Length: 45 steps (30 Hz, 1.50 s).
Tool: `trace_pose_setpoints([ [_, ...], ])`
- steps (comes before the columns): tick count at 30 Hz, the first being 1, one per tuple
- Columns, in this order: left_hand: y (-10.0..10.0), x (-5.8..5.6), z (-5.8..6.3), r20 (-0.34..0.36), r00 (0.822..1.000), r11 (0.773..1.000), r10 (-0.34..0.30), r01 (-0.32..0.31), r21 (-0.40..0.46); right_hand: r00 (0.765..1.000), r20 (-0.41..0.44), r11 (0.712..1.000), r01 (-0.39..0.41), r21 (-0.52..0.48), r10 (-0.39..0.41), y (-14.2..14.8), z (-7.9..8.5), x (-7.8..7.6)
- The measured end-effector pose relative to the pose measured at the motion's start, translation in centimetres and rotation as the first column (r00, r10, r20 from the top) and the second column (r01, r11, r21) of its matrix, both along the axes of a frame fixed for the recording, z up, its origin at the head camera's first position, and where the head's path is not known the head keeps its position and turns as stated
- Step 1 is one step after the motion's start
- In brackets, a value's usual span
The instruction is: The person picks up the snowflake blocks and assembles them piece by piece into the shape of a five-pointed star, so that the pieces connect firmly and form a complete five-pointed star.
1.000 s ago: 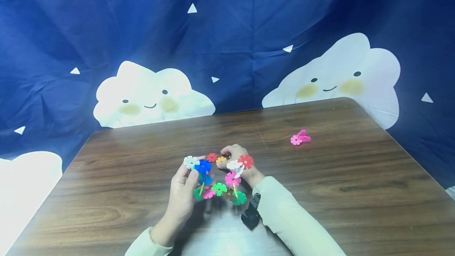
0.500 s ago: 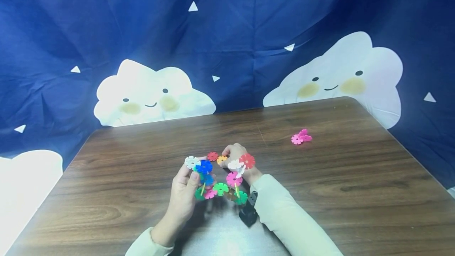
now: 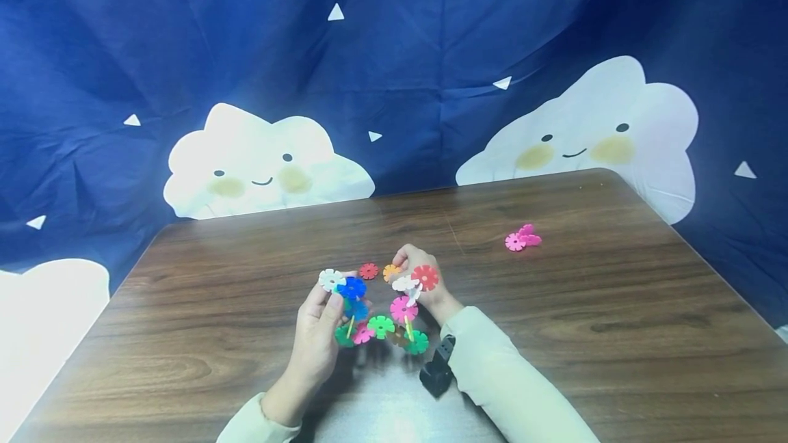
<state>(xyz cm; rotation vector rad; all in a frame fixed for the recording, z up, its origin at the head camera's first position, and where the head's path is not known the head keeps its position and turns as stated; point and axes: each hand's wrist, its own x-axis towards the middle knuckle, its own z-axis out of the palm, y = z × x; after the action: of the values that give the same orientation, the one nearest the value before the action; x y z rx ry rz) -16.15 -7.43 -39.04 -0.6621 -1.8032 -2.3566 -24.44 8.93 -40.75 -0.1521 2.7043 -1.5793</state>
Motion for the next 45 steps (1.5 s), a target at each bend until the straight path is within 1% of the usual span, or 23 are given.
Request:
trace_pose_setpoints([
  [1, 0.0, 0.0, 0.0, -0.002, 1.0, 1.0, 0.008, -0.008, -0.001, 1.0, 0.001, 0.999, -0.01, -0.054, 0.01, 0.3, 0.1, 0.1],
  [3, 0.0, -0.1, 0.0, -0.007, 1.0, 1.0, 0.006, -0.006, 0.007, 0.999, -0.004, 0.986, -0.037, -0.16, 0.037, 0.8, 0.1, 0.4],
  [5, 0.0, -0.1, -0.1, -0.018, 1.0, 1.0, 0.007, -0.006, 0.009, 0.999, -0.002, 0.976, -0.046, -0.215, 0.047, 1.3, -0.1, 0.4],
  [7, 0.0, -0.2, -0.1, -0.031, 0.999, 1.0, 0.007, -0.007, 0.009, 0.999, 0.011, 0.978, -0.028, -0.208, 0.031, 1.6, -0.4, 0.3],
  [10, 0.0, -0.2, -0.1, -0.029, 1.0, 1.0, 0.004, -0.003, 0.009, 0.999, 0.038, 0.992, 0.034, -0.125, -0.029, 2.1, -0.7, 0.4],
  [12, -0.1, -0.2, -0.1, -0.02, 1.0, 1.0, -0.002, 0.002, 0.009, 0.997, 0.042, 0.992, 0.076, -0.1, -0.072, 2.5, -0.8, 0.5],
  [13, -0.1, -0.2, -0.1, -0.012, 1.0, 1.0, -0.003, 0.003, 0.009, 0.995, 0.042, 0.99, 0.093, -0.109, -0.089, 2.7, -0.8, 0.6],
  [15, -0.1, -0.2, -0.1, 0.0, 1.0, 1.0, -0.008, 0.008, 0.005, 0.993, 0.047, 0.98, 0.111, -0.167, -0.104, 3.2, -0.8, 0.8],
  [17, 0.0, -0.3, -0.1, 0.01, 1.0, 1.0, -0.011, 0.011, 0.007, 0.992, 0.073, 0.959, 0.122, -0.257, -0.107, 3.7, -0.6, 1.1],
  [20, 0.1, -0.3, -0.2, 0.024, 1.0, 1.0, -0.008, 0.007, 0.015, 0.989, 0.126, 0.907, 0.128, -0.401, -0.083, 4.3, -0.1, 1.4],
  [23, 0.2, -0.4, -0.3, 0.037, 0.999, 1.0, -0.005, 0.004, 0.03, 0.988, 0.136, 0.866, 0.134, -0.482, -0.077, 4.8, 0.6, 1.8],
  [27, 0.3, -0.4, -0.2, 0.046, 0.999, 0.999, -0.003, 0.001, 0.045, 0.987, 0.114, 0.842, 0.159, -0.515, -0.117, 5.2, 1.6, 2.2],
  [30, 0.4, -0.4, -0.2, 0.05, 0.999, 0.999, 0.002, -0.004, 0.049, 0.983, 0.091, 0.814, 0.181, -0.552, -0.157, 5.5, 2.3, 2.3],
  [31, 0.4, -0.4, -0.2, 0.054, 0.999, 0.999, 0.005, -0.008, 0.049, 0.983, 0.076, 0.8, 0.18, -0.572, -0.167, 5.6, 2.4, 2.3],
  [34, 0.5, -0.3, -0.1, 0.064, 0.998, 0.999, 0.021, -0.024, 0.043, 0.978, 0.019, 0.745, 0.171, -0.645, -0.208, 6.1, 3.1, 2.5],
  [36, 0.5, -0.3, 0.0, 0.066, 0.997, 0.999, 0.036, -0.039, 0.035, 0.971, -0.026, 0.707, 0.156, -0.69, -0.24, 6.3, 3.5, 2.6],
  [38, 0.6, -0.4, 0.0, 0.063, 0.997, 0.998, 0.049, -0.051, 0.03, 0.961, -0.061, 0.682, 0.145, -0.717, -0.268, 6.4, 4.0, 2.7],
  [41, 0.6, -0.5, 0.0, 0.065, 0.996, 0.997, 0.067, -0.069, 0.022, 0.951, -0.1, 0.667, 0.129, -0.734, -0.293, 6.2, 4.8, 3.1],
  [45, 0.7, -0.6, 0.1, 0.086, 0.992, 0.996, 0.087, -0.089, 0.021, 0.941, -0.169, 0.679, 0.08, -0.73, -0.293, 5.4, 5.7, 3.9],
])
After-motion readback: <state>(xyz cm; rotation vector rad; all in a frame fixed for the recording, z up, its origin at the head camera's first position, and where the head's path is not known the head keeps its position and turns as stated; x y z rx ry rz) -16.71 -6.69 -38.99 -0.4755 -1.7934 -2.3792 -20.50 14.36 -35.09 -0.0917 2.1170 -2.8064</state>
